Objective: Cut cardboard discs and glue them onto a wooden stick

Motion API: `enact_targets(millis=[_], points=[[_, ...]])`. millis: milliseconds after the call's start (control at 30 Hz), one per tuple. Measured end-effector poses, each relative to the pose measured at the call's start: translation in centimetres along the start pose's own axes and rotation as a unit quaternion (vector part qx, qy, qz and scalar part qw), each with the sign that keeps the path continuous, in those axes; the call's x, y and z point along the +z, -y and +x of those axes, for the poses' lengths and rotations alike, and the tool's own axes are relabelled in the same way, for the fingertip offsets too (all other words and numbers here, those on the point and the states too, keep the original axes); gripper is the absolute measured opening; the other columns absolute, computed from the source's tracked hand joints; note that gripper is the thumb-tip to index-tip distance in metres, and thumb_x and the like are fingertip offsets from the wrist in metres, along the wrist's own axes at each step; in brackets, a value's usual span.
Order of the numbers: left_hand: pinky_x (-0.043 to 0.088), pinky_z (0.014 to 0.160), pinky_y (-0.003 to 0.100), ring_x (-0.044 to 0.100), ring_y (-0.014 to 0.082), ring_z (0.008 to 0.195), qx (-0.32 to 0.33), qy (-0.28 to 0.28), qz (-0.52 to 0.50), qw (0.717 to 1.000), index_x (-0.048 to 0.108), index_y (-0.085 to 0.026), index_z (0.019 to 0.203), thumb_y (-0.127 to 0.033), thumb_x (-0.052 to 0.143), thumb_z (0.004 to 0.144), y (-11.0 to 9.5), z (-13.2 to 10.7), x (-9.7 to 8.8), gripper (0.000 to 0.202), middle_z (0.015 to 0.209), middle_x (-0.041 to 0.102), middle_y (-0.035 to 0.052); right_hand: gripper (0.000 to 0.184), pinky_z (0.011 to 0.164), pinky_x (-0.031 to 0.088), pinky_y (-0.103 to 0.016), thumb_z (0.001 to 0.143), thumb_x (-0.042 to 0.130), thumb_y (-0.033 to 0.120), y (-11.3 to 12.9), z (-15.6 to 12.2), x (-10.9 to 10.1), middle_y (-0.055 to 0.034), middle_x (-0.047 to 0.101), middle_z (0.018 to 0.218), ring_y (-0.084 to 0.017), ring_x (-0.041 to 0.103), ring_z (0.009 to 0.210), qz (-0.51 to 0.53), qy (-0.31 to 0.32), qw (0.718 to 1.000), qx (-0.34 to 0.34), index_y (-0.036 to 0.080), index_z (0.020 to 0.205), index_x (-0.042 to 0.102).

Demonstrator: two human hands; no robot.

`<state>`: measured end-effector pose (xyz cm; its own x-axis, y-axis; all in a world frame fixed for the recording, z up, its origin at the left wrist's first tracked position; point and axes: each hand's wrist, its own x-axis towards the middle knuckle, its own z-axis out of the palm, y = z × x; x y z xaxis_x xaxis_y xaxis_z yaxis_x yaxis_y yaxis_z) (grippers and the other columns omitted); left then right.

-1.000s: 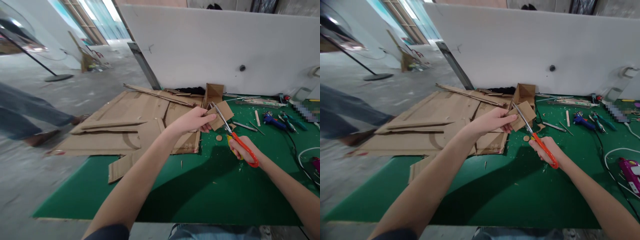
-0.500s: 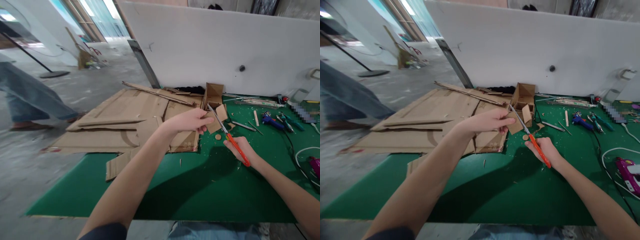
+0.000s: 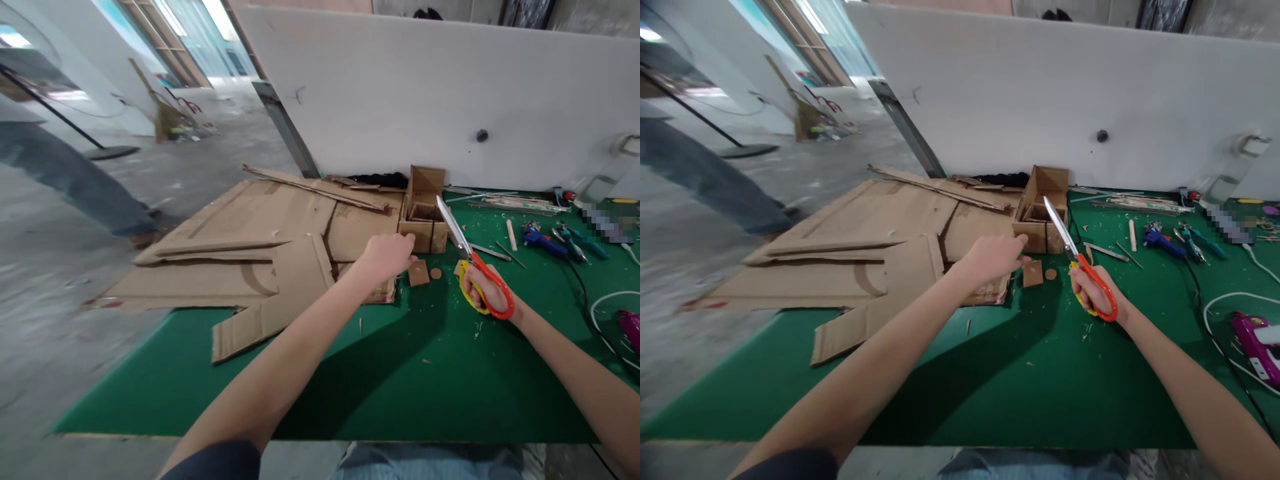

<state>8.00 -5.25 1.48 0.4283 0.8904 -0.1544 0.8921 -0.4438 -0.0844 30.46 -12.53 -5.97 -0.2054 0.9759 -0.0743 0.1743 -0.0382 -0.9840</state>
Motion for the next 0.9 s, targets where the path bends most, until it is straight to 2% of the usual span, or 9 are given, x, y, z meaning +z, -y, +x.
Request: enact_targets(millis=[100, 200, 333, 400, 500, 600, 767, 833, 900], points=[[0.052, 0.072, 0.04, 0.069, 0.0328, 0.091, 0.031, -0.081, -0.006, 0.996, 0.059, -0.013, 0.109, -0.038, 0.046, 0.094, -2.4, -0.6, 0.9, 0.032, 0.1, 0.07, 0.0165, 0.057, 0.034, 0.032, -0.021, 0.087, 0.044, 0.071, -0.7, 0.6, -0.4, 0.005, 0.041, 0.038, -0.008, 0.037, 0.032, 0.06, -0.017, 0.997, 0.032, 0.02, 0.061, 0.052], [0.053, 0.079, 0.038, 0.064, 0.0293, 0.103, 0.121, -0.143, -0.068, 0.98, 0.058, -0.017, 0.112, -0.039, 0.047, 0.094, -5.3, -0.4, 3.3, 0.03, 0.108, 0.066, 0.0127, 0.057, 0.033, 0.03, -0.021, 0.088, 0.042, 0.069, -1.0, 1.1, -0.7, 0.0046, 0.04, 0.038, -0.008, 0.035, 0.031, 0.115, -0.033, 0.992, 0.036, 0.021, 0.059, 0.052], [0.047, 0.098, 0.046, 0.054, 0.0306, 0.122, 0.161, -0.161, -0.161, 0.96, 0.057, -0.014, 0.113, -0.032, 0.043, 0.095, -7.5, 1.0, 6.1, 0.029, 0.12, 0.064, 0.0152, 0.055, 0.031, 0.025, -0.021, 0.086, 0.044, 0.069, -0.7, 1.5, -0.8, 0.0063, 0.034, 0.037, -0.007, 0.028, 0.03, 0.17, -0.033, 0.984, 0.029, 0.022, 0.057, 0.048], [0.049, 0.095, 0.043, 0.06, 0.0278, 0.113, 0.165, -0.135, -0.261, 0.941, 0.056, -0.014, 0.107, -0.029, 0.049, 0.091, -7.7, 1.8, 6.5, 0.023, 0.112, 0.067, 0.0144, 0.054, 0.031, 0.024, -0.022, 0.085, 0.045, 0.069, -0.7, 1.6, -1.0, 0.0067, 0.032, 0.037, -0.007, 0.027, 0.029, 0.189, -0.037, 0.981, 0.029, 0.023, 0.057, 0.047], [0.052, 0.087, 0.034, 0.066, 0.0199, 0.098, 0.156, -0.118, -0.459, 0.866, 0.055, -0.018, 0.1, -0.032, 0.054, 0.09, -7.6, 2.8, 6.6, 0.018, 0.103, 0.069, 0.0084, 0.055, 0.031, 0.026, -0.022, 0.086, 0.043, 0.068, -1.0, 1.8, -1.1, 0.0057, 0.034, 0.037, -0.008, 0.031, 0.029, 0.207, -0.04, 0.977, 0.028, 0.022, 0.057, 0.047], [0.054, 0.078, 0.03, 0.066, 0.0158, 0.085, 0.136, -0.114, -0.554, 0.813, 0.054, -0.018, 0.091, -0.032, 0.056, 0.089, -7.6, 3.5, 6.8, 0.014, 0.093, 0.068, 0.0055, 0.054, 0.032, 0.027, -0.022, 0.087, 0.045, 0.066, -1.3, 1.8, -1.1, 0.0051, 0.036, 0.037, -0.008, 0.033, 0.03, 0.204, -0.038, 0.978, 0.018, 0.022, 0.057, 0.05], [0.055, 0.078, 0.03, 0.066, 0.0148, 0.085, 0.112, -0.127, -0.549, 0.818, 0.052, -0.018, 0.107, -0.023, 0.056, 0.087, -6.7, 3.3, 6.3, 0.021, 0.096, 0.067, 0.0056, 0.051, 0.035, 0.037, -0.023, 0.083, 0.055, 0.069, -1.6, 1.5, -0.4, 0.0034, 0.047, 0.044, -0.01, 0.045, 0.037, 0.166, -0.067, 0.984, 0.0, 0.021, 0.065, 0.056], [0.056, 0.074, 0.03, 0.065, 0.0144, 0.082, 0.104, -0.158, -0.519, 0.833, 0.052, -0.018, 0.114, -0.02, 0.05, 0.09, -5.7, 2.8, 5.0, 0.025, 0.095, 0.066, 0.0051, 0.048, 0.038, 0.044, -0.024, 0.079, 0.061, 0.068, -1.7, 1.4, 0.0, -0.0011, 0.059, 0.056, -0.015, 0.059, 0.05, 0.136, -0.107, 0.985, -0.009, 0.02, 0.075, 0.059], [0.057, 0.07, 0.028, 0.065, 0.0134, 0.077, 0.092, -0.21, -0.519, 0.824, 0.051, -0.019, 0.12, -0.022, 0.046, 0.092, -4.4, 2.2, 3.2, 0.028, 0.096, 0.064, 0.0052, 0.048, 0.044, 0.052, -0.027, 0.076, 0.066, 0.066, -1.7, 1.4, 0.4, -0.0072, 0.069, 0.073, -0.022, 0.068, 0.069, 0.097, -0.148, 0.984, -0.028, 0.019, 0.085, 0.061]])
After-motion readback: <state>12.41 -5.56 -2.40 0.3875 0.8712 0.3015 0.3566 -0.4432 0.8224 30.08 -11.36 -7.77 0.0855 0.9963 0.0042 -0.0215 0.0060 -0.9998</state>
